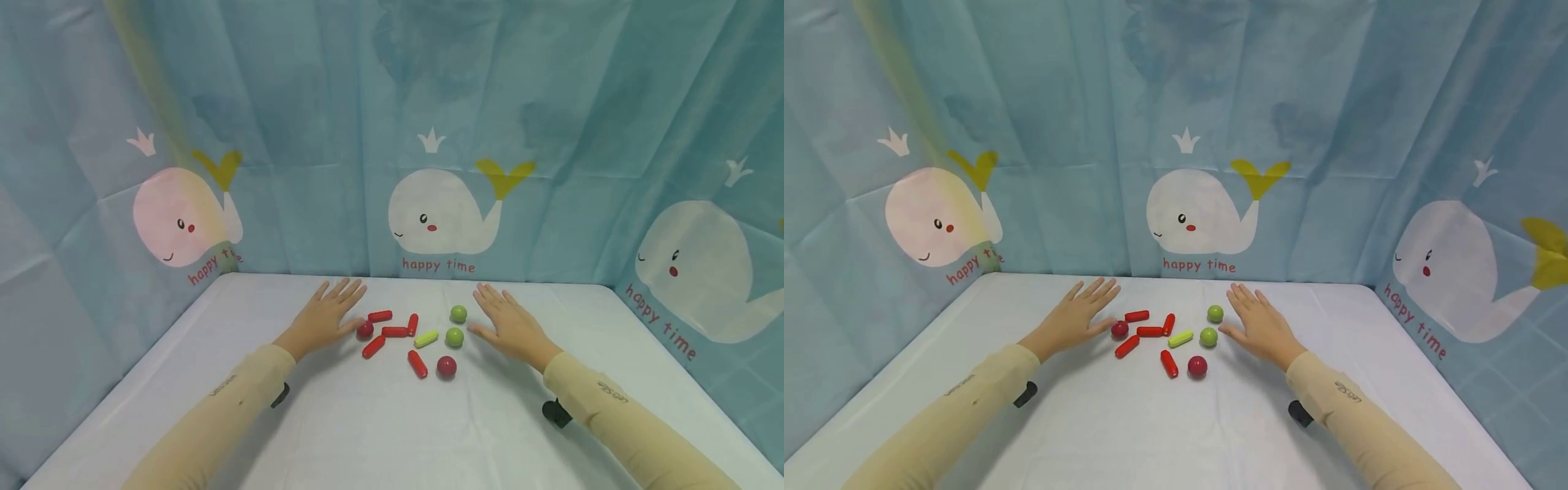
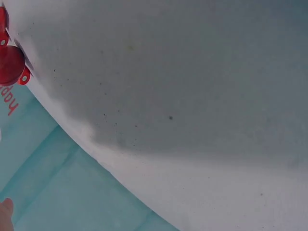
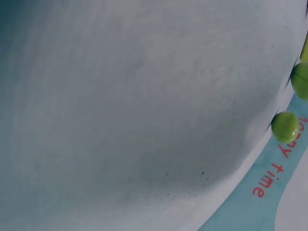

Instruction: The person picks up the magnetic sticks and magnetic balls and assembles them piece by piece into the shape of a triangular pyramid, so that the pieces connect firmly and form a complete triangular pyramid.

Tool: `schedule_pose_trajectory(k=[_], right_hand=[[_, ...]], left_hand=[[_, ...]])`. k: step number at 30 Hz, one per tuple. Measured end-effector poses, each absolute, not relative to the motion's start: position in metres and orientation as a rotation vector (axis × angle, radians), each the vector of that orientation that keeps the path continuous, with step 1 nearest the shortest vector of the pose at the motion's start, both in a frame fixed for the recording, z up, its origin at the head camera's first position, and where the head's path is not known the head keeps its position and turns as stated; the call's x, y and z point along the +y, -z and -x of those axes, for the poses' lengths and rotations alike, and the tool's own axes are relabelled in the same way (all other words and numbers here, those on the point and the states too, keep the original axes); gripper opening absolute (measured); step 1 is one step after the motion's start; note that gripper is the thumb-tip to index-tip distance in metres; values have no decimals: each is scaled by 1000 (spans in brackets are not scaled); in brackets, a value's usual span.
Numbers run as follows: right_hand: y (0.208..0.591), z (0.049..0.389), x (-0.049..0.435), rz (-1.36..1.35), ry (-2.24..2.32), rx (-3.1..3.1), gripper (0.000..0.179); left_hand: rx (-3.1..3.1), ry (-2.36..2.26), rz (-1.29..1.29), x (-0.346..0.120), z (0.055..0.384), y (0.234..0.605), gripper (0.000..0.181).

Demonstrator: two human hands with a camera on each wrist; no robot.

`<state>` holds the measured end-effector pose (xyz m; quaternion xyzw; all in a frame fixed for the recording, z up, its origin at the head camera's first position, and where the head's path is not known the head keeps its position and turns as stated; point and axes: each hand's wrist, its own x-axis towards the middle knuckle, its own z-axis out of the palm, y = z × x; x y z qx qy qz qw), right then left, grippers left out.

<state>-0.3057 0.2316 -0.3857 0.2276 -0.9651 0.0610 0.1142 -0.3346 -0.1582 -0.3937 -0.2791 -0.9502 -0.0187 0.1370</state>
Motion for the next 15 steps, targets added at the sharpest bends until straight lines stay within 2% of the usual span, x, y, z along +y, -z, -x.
schedule_pose_trajectory(k=[15], right_hand=[[385,294,219,-746,-239,-2812,76]], left_hand=[[-2760,40,861,-145,319,391,75]])
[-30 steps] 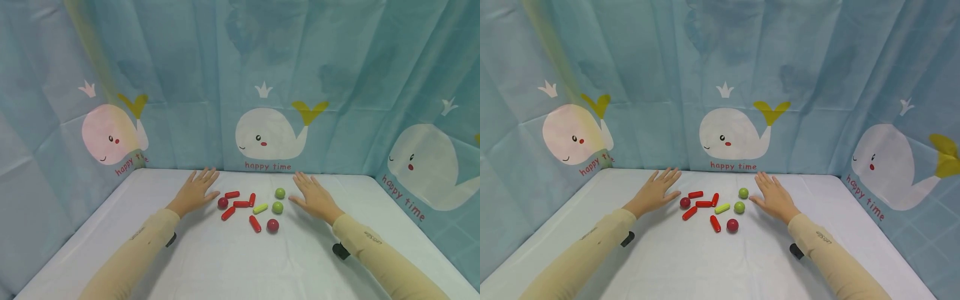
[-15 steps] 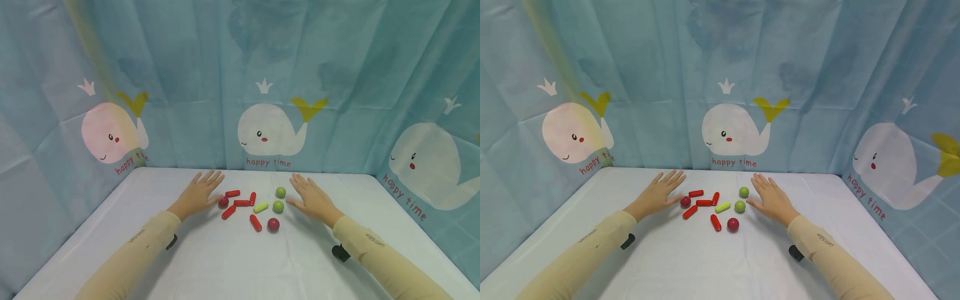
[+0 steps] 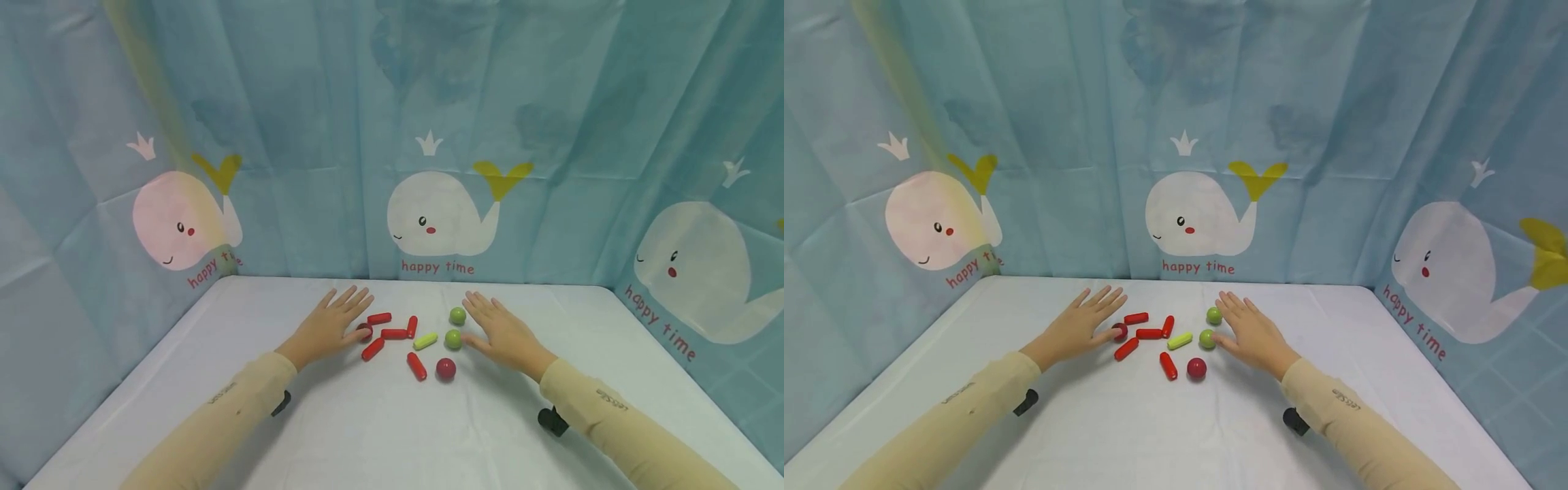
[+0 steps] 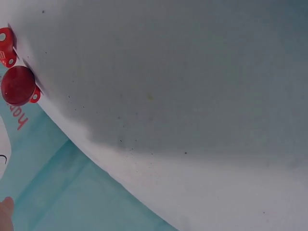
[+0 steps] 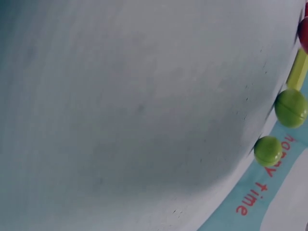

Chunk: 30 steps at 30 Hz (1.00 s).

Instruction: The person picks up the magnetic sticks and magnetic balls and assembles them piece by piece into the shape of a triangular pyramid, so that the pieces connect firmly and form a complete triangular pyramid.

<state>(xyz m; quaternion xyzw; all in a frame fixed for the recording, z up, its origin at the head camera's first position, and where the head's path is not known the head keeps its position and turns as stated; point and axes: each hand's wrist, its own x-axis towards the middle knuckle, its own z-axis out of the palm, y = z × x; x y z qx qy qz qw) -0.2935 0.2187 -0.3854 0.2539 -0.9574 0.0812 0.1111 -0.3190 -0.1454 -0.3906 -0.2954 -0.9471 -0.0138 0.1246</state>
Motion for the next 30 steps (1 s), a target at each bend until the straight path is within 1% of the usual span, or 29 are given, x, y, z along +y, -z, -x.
schedule_pose_trajectory(k=[14,24,30], right_hand=[[387,285,212,-728,-337,-2823,75],[382,279,205,-611,-688,-2884,71],[382,281,206,-495,-907,-2852,71]], left_hand=[[-2809,71,898,-138,311,394,74],[-2864,318,907,-137,299,390,76],[-2881,476,864,-134,293,389,71]])
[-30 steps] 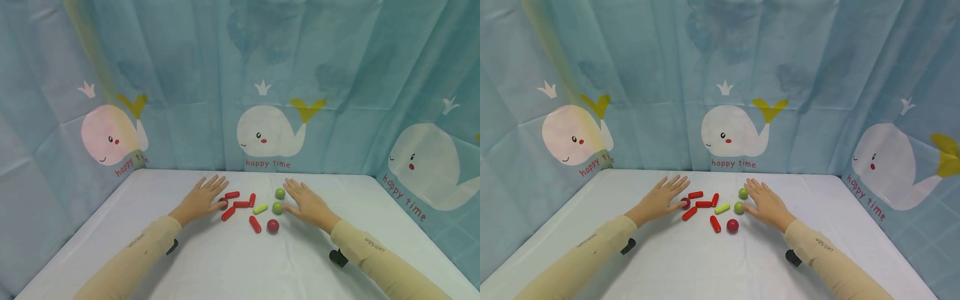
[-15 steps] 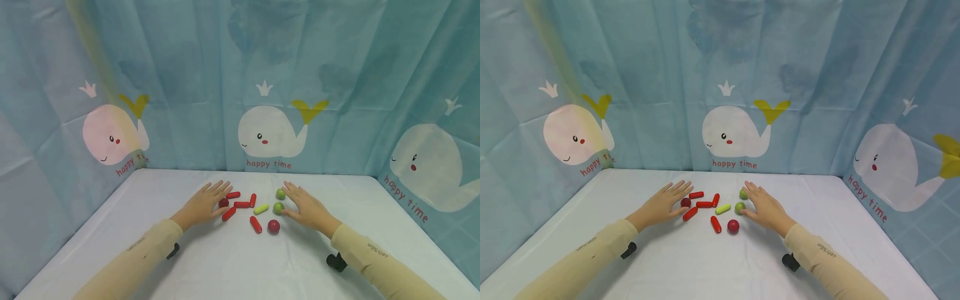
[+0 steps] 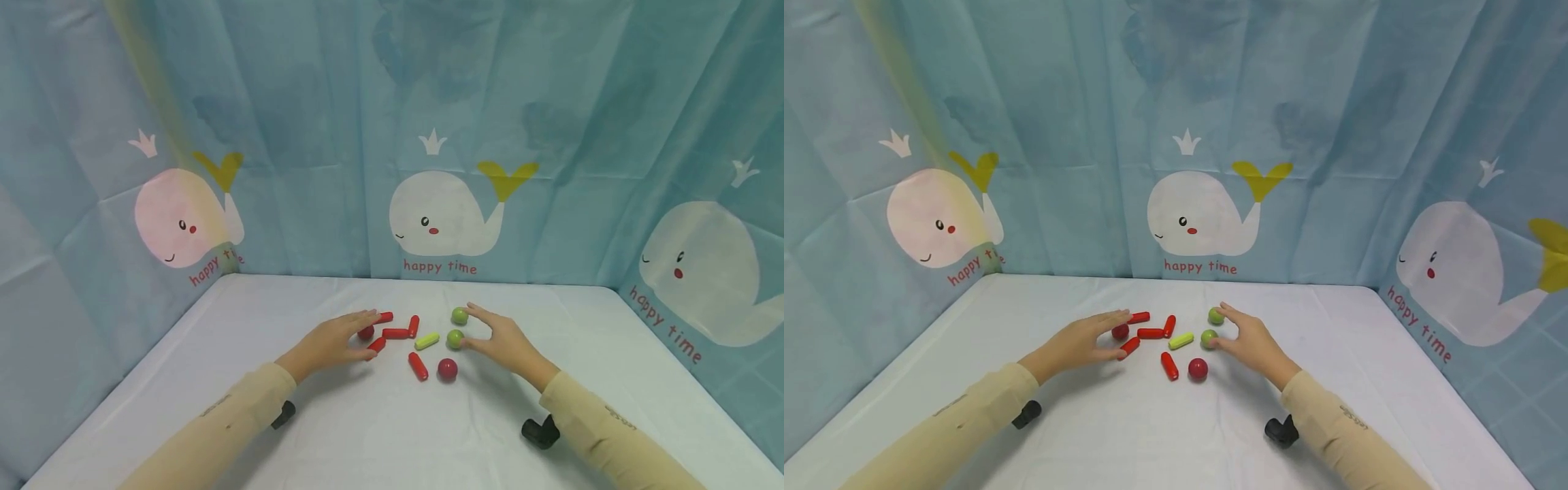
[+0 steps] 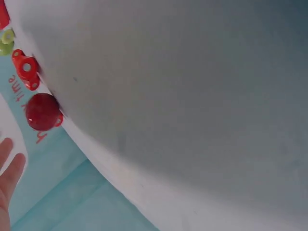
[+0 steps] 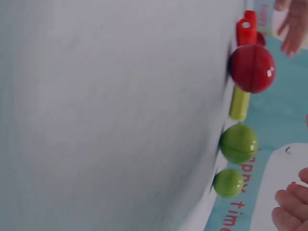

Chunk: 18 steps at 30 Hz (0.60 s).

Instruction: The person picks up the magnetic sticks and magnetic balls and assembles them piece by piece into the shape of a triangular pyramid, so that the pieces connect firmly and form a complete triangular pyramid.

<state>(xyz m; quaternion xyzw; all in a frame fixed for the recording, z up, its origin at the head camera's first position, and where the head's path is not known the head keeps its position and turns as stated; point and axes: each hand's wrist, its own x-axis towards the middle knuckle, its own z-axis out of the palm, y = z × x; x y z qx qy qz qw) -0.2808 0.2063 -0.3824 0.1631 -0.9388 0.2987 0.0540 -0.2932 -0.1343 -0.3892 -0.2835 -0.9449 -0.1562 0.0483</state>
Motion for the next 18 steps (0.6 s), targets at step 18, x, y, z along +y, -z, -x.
schedule_pose_trajectory(k=[18], right_hand=[[386,287,207,-71,-1378,-2811,59]], left_hand=[[-2973,1156,366,-118,292,393,44]])
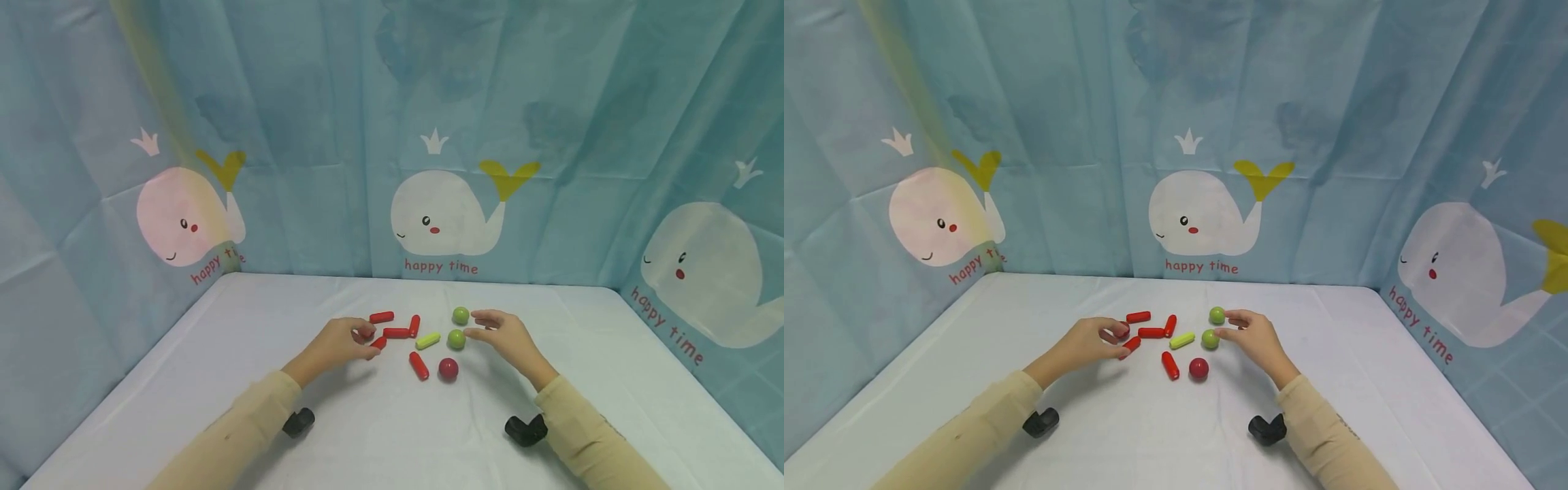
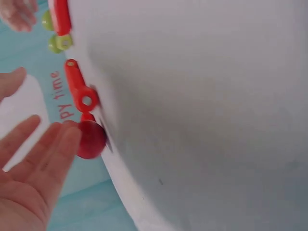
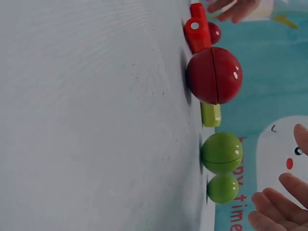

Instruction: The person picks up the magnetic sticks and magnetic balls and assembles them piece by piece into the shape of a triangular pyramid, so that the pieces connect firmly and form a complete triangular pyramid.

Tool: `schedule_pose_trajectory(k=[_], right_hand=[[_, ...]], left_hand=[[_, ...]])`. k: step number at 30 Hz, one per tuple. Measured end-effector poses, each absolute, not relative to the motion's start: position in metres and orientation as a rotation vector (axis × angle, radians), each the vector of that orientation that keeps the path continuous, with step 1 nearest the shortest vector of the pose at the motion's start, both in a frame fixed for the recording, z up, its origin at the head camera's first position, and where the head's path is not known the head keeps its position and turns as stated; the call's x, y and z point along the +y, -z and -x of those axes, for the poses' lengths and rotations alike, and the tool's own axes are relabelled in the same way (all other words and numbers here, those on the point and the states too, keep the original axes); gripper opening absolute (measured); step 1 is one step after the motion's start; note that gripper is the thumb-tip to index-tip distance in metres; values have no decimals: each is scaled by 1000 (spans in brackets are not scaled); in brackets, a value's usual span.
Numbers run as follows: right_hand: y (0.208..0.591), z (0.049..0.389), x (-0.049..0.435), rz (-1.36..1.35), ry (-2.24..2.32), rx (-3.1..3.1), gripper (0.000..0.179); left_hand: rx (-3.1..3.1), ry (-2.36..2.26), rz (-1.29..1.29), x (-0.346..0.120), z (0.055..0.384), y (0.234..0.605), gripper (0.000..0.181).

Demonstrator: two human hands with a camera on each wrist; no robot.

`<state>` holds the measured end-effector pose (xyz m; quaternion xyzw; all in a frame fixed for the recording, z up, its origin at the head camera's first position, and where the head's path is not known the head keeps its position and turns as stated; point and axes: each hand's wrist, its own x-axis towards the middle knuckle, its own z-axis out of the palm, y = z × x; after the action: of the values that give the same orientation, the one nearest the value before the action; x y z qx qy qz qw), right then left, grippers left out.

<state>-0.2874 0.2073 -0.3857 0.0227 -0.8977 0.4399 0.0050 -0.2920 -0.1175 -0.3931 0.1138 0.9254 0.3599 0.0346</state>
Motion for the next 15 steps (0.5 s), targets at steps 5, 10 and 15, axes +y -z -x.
schedule_pose_trajectory(k=[5,10,15], right_hand=[[386,289,205,-17,-1460,-2811,65],[388,290,203,1,-1543,-2802,63],[390,292,201,34,-1589,-2794,61]], left_hand=[[2754,-1182,-123,-117,294,394,43],[2684,-1241,20,-117,295,396,42],[2662,-1267,75,-119,297,402,43]])
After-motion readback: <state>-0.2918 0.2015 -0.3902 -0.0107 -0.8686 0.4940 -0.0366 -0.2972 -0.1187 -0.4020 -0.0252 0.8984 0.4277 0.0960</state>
